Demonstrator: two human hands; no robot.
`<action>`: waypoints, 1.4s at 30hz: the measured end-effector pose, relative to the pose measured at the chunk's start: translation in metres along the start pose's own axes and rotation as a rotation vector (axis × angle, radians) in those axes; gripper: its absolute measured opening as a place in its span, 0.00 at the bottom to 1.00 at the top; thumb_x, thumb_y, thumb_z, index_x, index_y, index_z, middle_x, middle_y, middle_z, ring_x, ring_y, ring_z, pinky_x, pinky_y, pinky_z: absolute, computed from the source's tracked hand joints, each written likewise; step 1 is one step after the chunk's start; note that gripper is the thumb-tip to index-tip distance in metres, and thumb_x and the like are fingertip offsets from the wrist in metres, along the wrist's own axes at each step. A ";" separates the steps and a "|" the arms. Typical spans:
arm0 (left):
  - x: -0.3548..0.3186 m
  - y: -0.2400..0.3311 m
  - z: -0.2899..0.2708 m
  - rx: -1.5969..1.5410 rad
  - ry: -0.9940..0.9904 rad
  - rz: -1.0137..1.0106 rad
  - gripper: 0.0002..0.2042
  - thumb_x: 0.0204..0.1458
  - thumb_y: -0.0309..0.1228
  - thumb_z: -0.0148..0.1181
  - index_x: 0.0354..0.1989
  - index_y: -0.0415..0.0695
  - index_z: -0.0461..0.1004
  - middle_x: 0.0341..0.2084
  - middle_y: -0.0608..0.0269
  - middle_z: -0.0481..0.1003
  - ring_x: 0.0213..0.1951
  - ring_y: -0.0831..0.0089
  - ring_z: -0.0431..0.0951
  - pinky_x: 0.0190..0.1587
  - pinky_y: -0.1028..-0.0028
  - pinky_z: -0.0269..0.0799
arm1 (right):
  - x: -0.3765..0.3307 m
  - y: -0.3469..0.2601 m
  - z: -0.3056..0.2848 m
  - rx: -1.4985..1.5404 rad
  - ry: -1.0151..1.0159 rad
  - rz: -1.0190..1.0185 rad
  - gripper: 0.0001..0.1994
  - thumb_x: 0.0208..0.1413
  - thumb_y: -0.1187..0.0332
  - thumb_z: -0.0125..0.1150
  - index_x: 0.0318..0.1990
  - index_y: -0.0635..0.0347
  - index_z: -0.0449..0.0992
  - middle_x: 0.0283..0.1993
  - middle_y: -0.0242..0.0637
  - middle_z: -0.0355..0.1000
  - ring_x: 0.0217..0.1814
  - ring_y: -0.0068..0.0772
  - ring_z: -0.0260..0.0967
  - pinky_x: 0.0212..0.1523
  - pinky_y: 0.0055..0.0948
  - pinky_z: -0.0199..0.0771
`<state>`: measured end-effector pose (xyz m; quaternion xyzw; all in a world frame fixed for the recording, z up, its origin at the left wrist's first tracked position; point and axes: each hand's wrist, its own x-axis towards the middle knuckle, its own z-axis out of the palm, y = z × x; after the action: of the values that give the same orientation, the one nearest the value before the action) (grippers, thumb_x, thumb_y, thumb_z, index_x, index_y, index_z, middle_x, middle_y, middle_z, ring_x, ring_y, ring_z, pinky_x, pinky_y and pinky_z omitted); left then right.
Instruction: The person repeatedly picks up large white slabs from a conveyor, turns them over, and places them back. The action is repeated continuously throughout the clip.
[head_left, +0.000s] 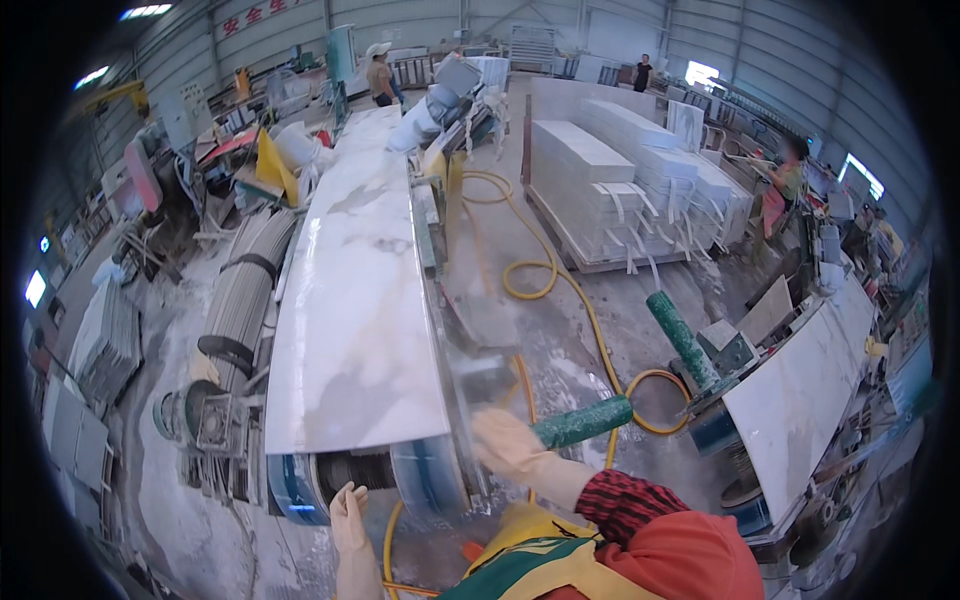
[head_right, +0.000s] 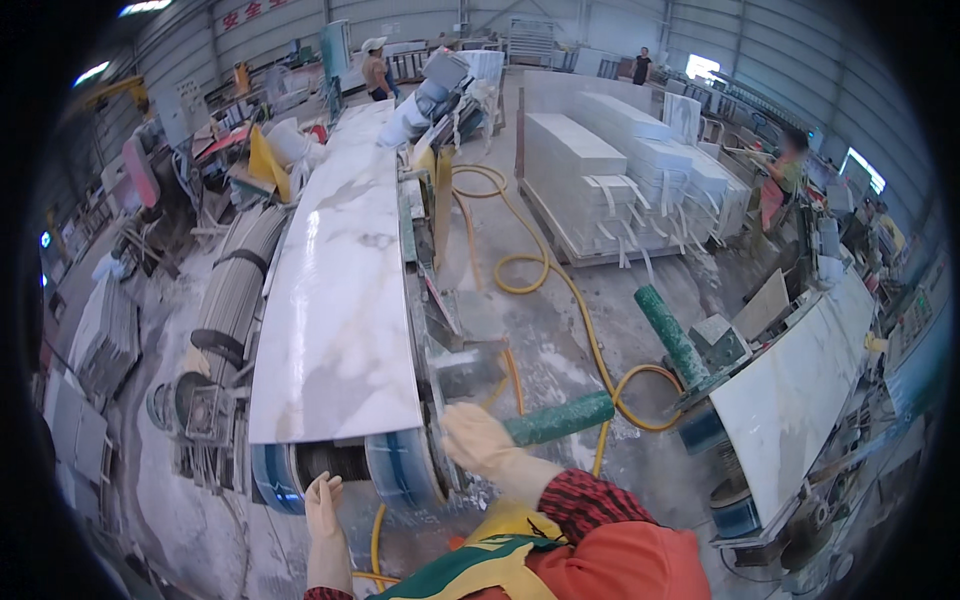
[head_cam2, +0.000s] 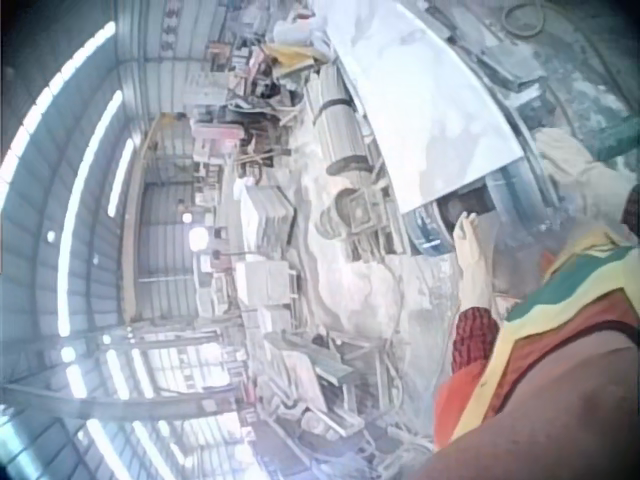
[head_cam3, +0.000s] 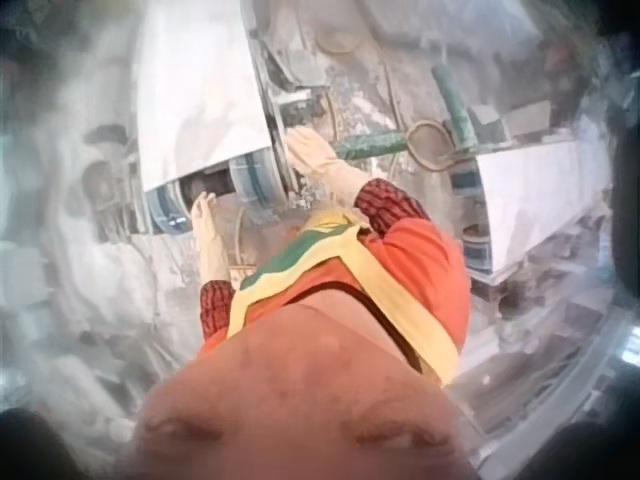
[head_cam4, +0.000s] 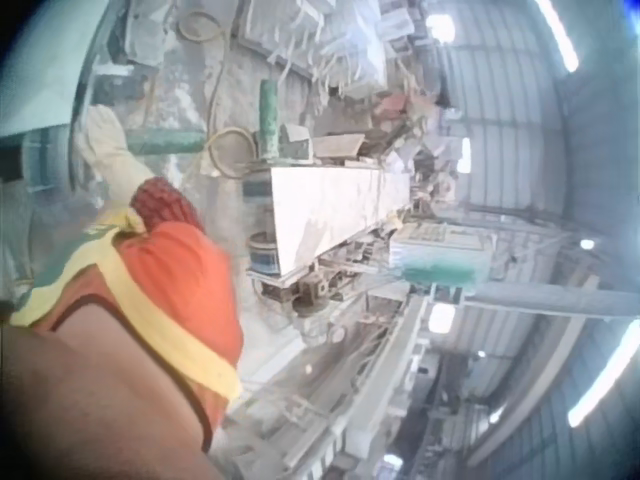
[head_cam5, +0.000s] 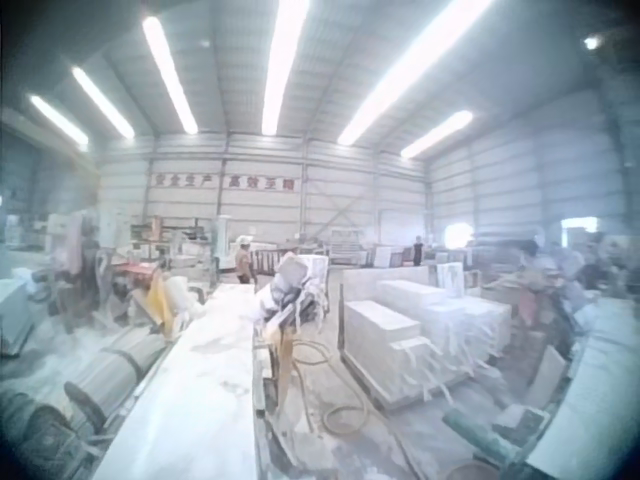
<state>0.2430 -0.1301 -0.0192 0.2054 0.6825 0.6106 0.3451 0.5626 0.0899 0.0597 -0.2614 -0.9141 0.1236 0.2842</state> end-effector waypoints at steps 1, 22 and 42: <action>0.007 -0.004 -0.003 0.013 0.020 -0.011 0.22 0.74 0.42 0.53 0.65 0.37 0.71 0.52 0.50 0.83 0.52 0.65 0.84 0.57 0.67 0.79 | 0.024 -0.008 0.014 0.040 0.051 -0.054 0.15 0.60 0.62 0.59 0.49 0.62 0.73 0.51 0.50 0.73 0.58 0.57 0.70 0.62 0.50 0.71; 0.112 0.057 -0.095 1.098 0.083 0.707 0.24 0.55 0.30 0.68 0.61 0.39 0.74 0.55 0.42 0.77 0.58 0.42 0.74 0.63 0.51 0.69 | 0.150 -0.010 0.157 -0.047 -0.012 0.173 0.33 0.61 0.49 0.61 0.67 0.64 0.71 0.69 0.56 0.71 0.75 0.55 0.63 0.79 0.51 0.53; 0.247 0.093 -0.081 1.154 -0.185 1.010 0.27 0.55 0.41 0.65 0.63 0.47 0.72 0.61 0.52 0.72 0.65 0.51 0.68 0.69 0.50 0.58 | 0.132 -0.035 0.164 -0.460 -0.003 0.519 0.32 0.63 0.50 0.58 0.69 0.58 0.69 0.74 0.50 0.65 0.79 0.53 0.58 0.79 0.56 0.50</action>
<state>0.0042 0.0033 0.0186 0.6895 0.6846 0.2219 -0.0815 0.3601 0.1203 0.0007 -0.5423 -0.8214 -0.0171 0.1757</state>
